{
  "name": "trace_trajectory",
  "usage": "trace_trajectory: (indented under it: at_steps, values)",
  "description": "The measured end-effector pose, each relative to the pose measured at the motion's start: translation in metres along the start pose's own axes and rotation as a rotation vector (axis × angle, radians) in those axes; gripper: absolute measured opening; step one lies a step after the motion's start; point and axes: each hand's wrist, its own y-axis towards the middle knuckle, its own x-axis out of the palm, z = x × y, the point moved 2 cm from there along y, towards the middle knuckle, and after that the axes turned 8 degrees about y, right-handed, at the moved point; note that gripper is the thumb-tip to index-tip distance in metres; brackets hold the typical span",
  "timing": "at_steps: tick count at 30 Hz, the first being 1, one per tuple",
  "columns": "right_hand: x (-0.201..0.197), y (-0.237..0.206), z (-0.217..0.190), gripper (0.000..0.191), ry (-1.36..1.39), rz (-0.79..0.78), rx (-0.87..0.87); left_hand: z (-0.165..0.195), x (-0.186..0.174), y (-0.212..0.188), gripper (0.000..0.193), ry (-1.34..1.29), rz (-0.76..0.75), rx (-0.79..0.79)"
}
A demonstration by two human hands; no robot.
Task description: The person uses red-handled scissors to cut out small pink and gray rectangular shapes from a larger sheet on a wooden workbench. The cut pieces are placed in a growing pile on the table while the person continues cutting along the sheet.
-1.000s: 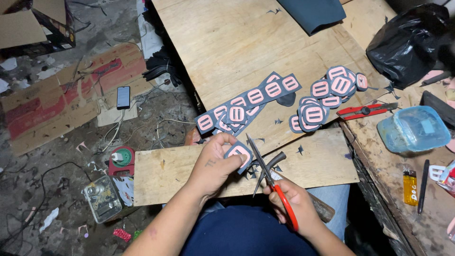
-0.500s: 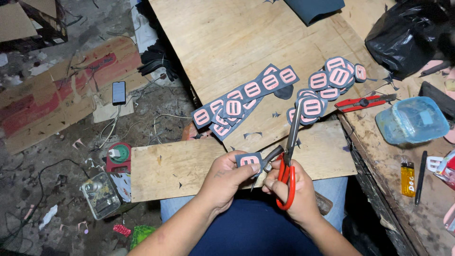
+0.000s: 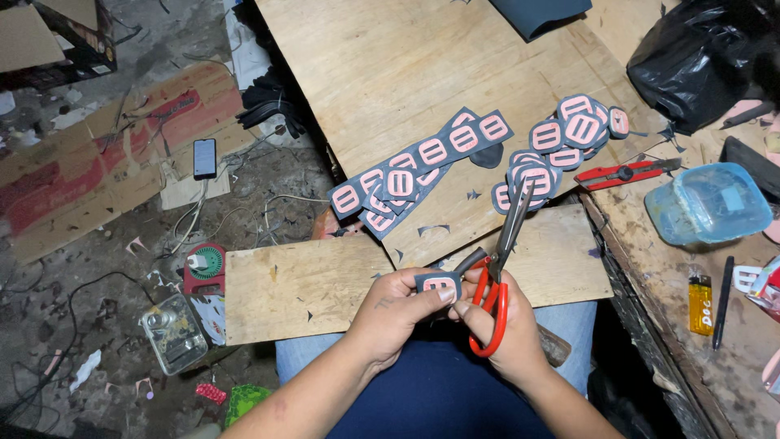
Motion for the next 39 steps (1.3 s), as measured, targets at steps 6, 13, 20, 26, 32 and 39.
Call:
trace_trajectory:
  at_steps: [6,13,20,26,32,39]
  values:
    - [-0.004,-0.001,0.012,0.037,0.046,-0.08,0.006,-0.007,-0.01,0.008,0.015,-0.157,0.109,-0.033]
    - [-0.012,0.001,0.025,0.036,0.024,-0.197,0.214,-0.002,-0.014,0.007,0.013,-0.156,0.124,0.049]
    - [-0.008,0.002,0.026,0.044,-0.148,-0.376,0.184,0.017,-0.022,0.007,0.014,0.01,0.158,0.154]
    - [-0.013,0.002,0.031,0.046,-0.113,-0.34,0.23,0.014,-0.021,0.005,0.012,0.082,0.184,0.104]
    - [-0.017,-0.001,0.029,0.046,-0.019,-0.278,0.244,0.014,-0.021,0.006,0.013,0.038,0.165,0.074]
    - [-0.024,0.002,0.024,0.037,-0.063,-0.271,0.309,0.018,-0.031,0.011,0.013,0.058,0.108,0.06]
